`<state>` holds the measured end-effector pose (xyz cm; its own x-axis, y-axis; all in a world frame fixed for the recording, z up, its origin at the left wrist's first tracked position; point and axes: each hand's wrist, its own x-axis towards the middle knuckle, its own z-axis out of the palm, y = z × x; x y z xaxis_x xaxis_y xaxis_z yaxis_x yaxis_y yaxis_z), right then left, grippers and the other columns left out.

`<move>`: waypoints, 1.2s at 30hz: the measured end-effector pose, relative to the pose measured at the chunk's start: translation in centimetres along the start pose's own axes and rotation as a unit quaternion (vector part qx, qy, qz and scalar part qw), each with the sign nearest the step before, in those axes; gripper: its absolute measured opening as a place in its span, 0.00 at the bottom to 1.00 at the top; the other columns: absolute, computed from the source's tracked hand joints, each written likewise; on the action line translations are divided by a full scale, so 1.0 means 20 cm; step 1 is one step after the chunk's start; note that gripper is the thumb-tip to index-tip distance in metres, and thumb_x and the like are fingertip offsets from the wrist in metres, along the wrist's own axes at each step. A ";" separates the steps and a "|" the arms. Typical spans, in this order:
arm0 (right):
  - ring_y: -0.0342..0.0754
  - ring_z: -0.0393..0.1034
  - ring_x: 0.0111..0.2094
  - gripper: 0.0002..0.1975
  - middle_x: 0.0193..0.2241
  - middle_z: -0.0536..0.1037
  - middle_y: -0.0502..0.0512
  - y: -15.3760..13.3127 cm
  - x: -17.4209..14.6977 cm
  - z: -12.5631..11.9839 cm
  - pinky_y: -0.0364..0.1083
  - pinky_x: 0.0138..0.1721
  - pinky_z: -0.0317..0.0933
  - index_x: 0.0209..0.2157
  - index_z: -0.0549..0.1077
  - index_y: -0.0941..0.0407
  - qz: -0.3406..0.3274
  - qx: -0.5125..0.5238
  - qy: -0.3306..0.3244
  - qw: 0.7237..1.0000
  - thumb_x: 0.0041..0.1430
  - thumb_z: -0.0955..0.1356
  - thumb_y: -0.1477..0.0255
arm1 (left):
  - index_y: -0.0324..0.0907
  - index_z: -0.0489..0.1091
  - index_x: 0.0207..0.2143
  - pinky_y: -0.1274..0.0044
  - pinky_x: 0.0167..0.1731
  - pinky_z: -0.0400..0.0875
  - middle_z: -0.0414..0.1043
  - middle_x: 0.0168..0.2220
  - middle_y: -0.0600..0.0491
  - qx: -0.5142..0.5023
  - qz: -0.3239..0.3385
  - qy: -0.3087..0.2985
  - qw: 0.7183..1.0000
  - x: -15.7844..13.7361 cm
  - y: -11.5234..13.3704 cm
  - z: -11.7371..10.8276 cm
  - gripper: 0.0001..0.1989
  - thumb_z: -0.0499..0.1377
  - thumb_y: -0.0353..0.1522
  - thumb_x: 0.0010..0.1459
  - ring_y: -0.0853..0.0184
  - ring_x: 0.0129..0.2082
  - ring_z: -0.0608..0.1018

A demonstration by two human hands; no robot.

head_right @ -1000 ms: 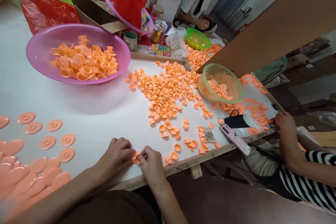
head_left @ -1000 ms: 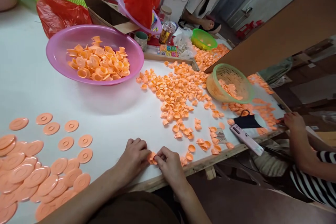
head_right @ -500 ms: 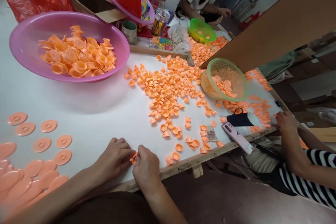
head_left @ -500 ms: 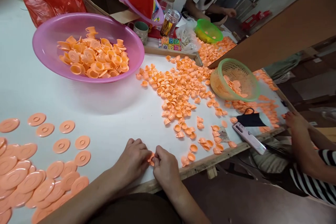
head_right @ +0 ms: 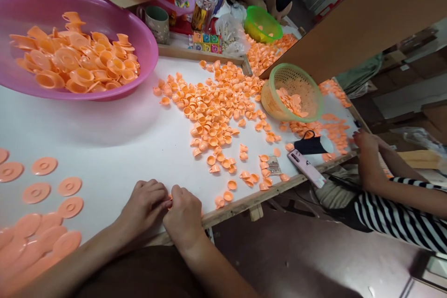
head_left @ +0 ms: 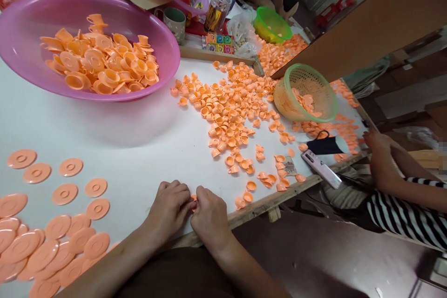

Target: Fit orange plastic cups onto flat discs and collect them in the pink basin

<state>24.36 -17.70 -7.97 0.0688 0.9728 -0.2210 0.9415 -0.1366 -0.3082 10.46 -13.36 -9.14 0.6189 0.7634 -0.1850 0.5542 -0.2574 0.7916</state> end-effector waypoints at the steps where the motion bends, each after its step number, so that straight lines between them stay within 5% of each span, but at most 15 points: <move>1: 0.45 0.60 0.23 0.09 0.24 0.73 0.51 0.00 0.00 -0.01 0.46 0.26 0.40 0.29 0.68 0.56 0.000 0.002 -0.007 1.000 0.47 0.64 0.83 | 0.41 0.68 0.26 0.69 0.40 0.55 0.70 0.29 0.55 0.006 -0.001 0.006 1.000 0.00 0.00 0.00 0.12 0.52 0.29 0.63 0.66 0.35 0.69; 8: 0.45 0.68 0.26 0.09 0.23 0.75 0.50 0.08 0.11 -0.18 0.41 0.28 0.54 0.29 0.75 0.55 -0.047 0.181 -0.127 0.974 0.53 0.65 0.81 | 0.41 0.69 0.23 0.71 0.36 0.59 0.72 0.27 0.53 -0.064 -0.043 0.019 0.997 0.01 0.00 -0.07 0.10 0.53 0.30 0.56 0.64 0.32 0.71; 10: 0.47 0.71 0.32 0.13 0.29 0.78 0.52 0.14 0.20 -0.24 0.42 0.34 0.60 0.35 0.78 0.55 -0.065 0.193 -0.075 0.976 0.55 0.63 0.81 | 0.41 0.70 0.23 0.73 0.32 0.62 0.71 0.25 0.53 -0.191 -0.117 0.048 0.974 -0.01 0.00 -0.14 0.09 0.55 0.33 0.54 0.65 0.29 0.72; 14: 0.52 0.70 0.40 0.22 0.39 0.75 0.60 0.22 0.45 -0.29 0.47 0.40 0.62 0.44 0.79 0.57 -0.061 0.056 0.122 0.989 0.53 0.60 0.84 | 0.40 0.70 0.26 0.73 0.34 0.70 0.73 0.28 0.53 -0.457 -0.209 0.074 0.861 -0.06 0.00 -0.33 0.10 0.61 0.38 0.53 0.66 0.30 0.75; 18: 0.51 0.70 0.35 0.19 0.34 0.73 0.58 0.24 0.58 -0.26 0.47 0.37 0.64 0.37 0.81 0.56 -0.073 0.069 0.150 0.984 0.53 0.61 0.81 | 0.39 0.71 0.26 0.73 0.36 0.72 0.75 0.32 0.50 -0.519 -0.203 0.106 0.824 -0.07 0.01 -0.54 0.13 0.65 0.39 0.51 0.66 0.32 0.76; 22: 0.51 0.73 0.35 0.15 0.30 0.77 0.55 0.16 0.47 -0.23 0.47 0.39 0.65 0.35 0.79 0.55 -0.072 0.209 0.094 0.971 0.53 0.62 0.78 | 0.38 0.73 0.27 0.73 0.36 0.74 0.75 0.29 0.52 -0.427 -0.172 0.207 0.863 -0.03 0.03 -0.74 0.13 0.65 0.40 0.51 0.67 0.31 0.76; 25: 0.47 0.71 0.26 0.10 0.21 0.75 0.49 0.04 0.28 -0.17 0.44 0.29 0.63 0.34 0.75 0.55 -0.054 0.304 -0.011 0.951 0.53 0.63 0.76 | 0.38 0.74 0.28 0.72 0.35 0.74 0.75 0.27 0.52 -0.315 -0.139 0.318 0.883 0.06 0.03 -0.91 0.12 0.64 0.39 0.51 0.65 0.30 0.78; 28: 0.45 0.67 0.22 0.06 0.19 0.73 0.47 -0.07 0.10 -0.10 0.41 0.25 0.58 0.27 0.71 0.55 -0.029 0.346 -0.087 0.934 0.52 0.64 0.77 | 0.37 0.74 0.30 0.71 0.34 0.74 0.75 0.27 0.51 -0.215 -0.117 0.412 0.878 0.17 0.02 -1.11 0.12 0.64 0.39 0.53 0.64 0.30 0.79; 31: 0.44 0.66 0.22 0.06 0.18 0.72 0.47 -0.11 0.01 -0.04 0.41 0.24 0.56 0.24 0.70 0.55 0.004 0.354 -0.099 0.930 0.50 0.64 0.77 | 0.37 0.74 0.42 0.70 0.40 0.72 0.76 0.40 0.49 -0.076 -0.084 0.497 0.860 0.21 0.02 -1.22 0.18 0.66 0.39 0.52 0.61 0.40 0.78; 33: 0.43 0.65 0.21 0.05 0.17 0.70 0.46 -0.11 -0.02 -0.01 0.40 0.23 0.56 0.24 0.69 0.55 0.031 0.354 -0.092 0.930 0.50 0.64 0.77 | 0.39 0.73 0.45 0.70 0.44 0.70 0.74 0.46 0.49 0.007 -0.035 0.482 0.876 0.17 0.01 -1.16 0.18 0.65 0.37 0.53 0.61 0.45 0.76; 36: 0.42 0.64 0.20 0.04 0.16 0.70 0.45 -0.10 -0.04 0.00 0.40 0.23 0.55 0.25 0.69 0.54 0.052 0.363 -0.107 0.924 0.50 0.64 0.77 | 0.42 0.74 0.38 0.71 0.42 0.68 0.75 0.38 0.52 0.035 0.045 0.277 0.959 -0.01 -0.01 -0.84 0.08 0.64 0.32 0.54 0.64 0.40 0.75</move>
<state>22.39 -18.29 -7.16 0.0065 0.8988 -0.4383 0.4588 -0.3922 -0.7973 0.93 -3.50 0.40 0.2866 0.9288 0.2351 0.5606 -0.3616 0.7450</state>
